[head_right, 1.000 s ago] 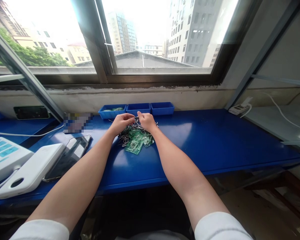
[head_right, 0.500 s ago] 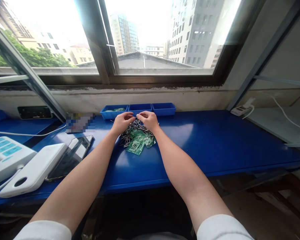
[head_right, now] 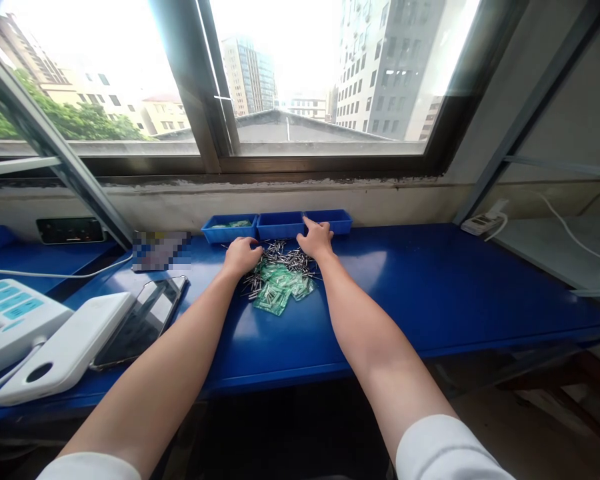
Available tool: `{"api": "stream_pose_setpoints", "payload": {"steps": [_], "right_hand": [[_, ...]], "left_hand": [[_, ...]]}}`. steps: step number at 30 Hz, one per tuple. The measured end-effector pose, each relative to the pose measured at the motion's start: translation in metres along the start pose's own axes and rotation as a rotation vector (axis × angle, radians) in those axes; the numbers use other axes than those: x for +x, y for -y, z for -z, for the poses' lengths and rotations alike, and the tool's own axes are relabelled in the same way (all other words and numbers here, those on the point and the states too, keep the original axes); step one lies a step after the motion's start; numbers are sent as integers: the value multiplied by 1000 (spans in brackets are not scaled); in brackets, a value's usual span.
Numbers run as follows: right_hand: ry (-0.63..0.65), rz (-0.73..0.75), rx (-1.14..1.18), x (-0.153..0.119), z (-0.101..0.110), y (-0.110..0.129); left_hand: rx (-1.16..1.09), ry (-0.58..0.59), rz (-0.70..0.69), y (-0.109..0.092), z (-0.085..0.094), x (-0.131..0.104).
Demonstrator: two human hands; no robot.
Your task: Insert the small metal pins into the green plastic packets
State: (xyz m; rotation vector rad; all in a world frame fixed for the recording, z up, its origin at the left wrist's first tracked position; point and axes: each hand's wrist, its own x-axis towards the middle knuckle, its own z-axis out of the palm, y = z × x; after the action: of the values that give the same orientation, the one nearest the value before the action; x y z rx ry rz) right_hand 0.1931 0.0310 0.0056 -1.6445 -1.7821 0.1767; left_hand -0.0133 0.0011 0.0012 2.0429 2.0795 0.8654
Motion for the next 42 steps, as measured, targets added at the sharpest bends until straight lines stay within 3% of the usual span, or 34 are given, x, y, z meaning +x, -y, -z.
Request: {"api": "stream_pose_setpoints", "payload": {"steps": [6,20,27,32,42], "right_hand": [[102,29,-124,-1,-4,-6],[134,-14,-157,1,-8,-9],[122,-11,-140,1,-7,-8],[28,-85,-149,1,-4,-10],[60,-181,-159,2,-5,-13]], "left_hand": [[64,99,-12,3,-6,-1],[47,130,-68,2,-7,-1],[9,128,-84,2,-6,-2],[12,144,-82,1,-5,-2],[26,151,-68,-1,-3,-3]]}}
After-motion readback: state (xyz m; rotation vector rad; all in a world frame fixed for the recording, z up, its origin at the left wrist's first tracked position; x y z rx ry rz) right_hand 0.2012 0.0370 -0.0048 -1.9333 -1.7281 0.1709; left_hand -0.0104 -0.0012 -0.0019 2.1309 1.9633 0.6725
